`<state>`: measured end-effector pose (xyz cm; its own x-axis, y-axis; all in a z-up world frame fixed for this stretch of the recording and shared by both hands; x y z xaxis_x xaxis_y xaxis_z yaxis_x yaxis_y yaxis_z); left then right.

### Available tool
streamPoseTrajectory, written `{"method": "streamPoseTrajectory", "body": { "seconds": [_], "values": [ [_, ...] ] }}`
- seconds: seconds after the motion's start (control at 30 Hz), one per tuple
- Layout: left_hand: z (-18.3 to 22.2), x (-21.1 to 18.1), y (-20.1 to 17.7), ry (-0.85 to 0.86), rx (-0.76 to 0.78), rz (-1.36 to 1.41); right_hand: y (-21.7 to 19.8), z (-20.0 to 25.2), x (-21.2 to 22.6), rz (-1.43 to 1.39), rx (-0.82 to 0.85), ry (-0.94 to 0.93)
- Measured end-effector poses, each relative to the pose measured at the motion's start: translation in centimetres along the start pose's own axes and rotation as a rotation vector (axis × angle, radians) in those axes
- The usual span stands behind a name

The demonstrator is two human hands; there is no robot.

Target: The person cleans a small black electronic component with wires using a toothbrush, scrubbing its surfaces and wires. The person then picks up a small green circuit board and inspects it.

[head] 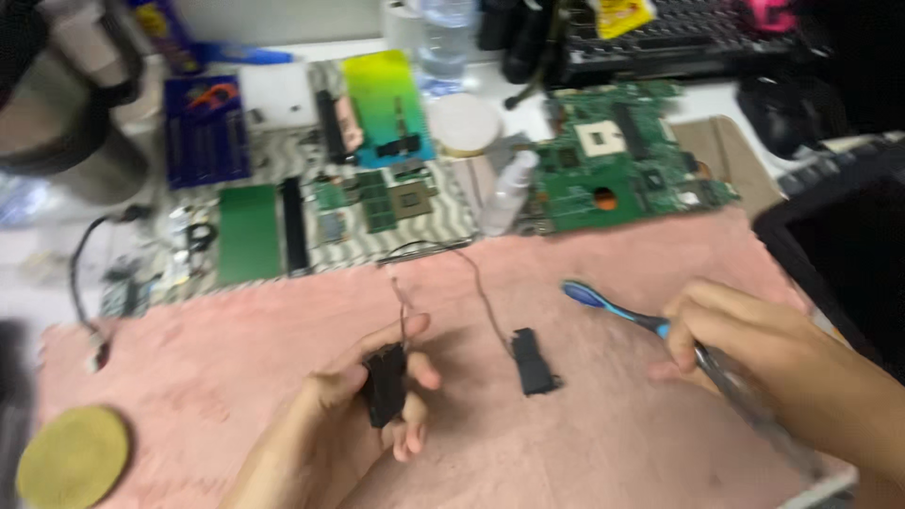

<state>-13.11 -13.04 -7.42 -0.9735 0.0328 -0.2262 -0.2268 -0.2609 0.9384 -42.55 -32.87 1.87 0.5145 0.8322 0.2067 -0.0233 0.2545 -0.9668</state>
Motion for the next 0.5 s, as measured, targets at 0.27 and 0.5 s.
{"method": "streamPoseTrajectory", "body": {
  "seconds": [0.27, 0.5],
  "values": [
    [0.6, 0.1, 1.2, 0.160, 0.127, -0.573, -2.9, -4.3, 7.3, -0.479, -0.417, 0.061],
    [1.6, 0.8, 4.2, 0.123, 0.243, -0.416, 0.7, -7.5, 9.4, -0.913, -0.293, 0.048]
  ]
}}
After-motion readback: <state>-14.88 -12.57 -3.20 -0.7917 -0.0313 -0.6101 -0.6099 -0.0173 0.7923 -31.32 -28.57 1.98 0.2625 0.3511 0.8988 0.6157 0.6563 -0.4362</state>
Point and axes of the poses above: each hand's wrist, its own z-axis away from the middle knuckle, its own y-axis out of the palm, x = y × z, the point moved 10 cm from there along -z, towards the middle knuckle, and after that the axes turned 15 degrees about z, right-handed, at the moved point
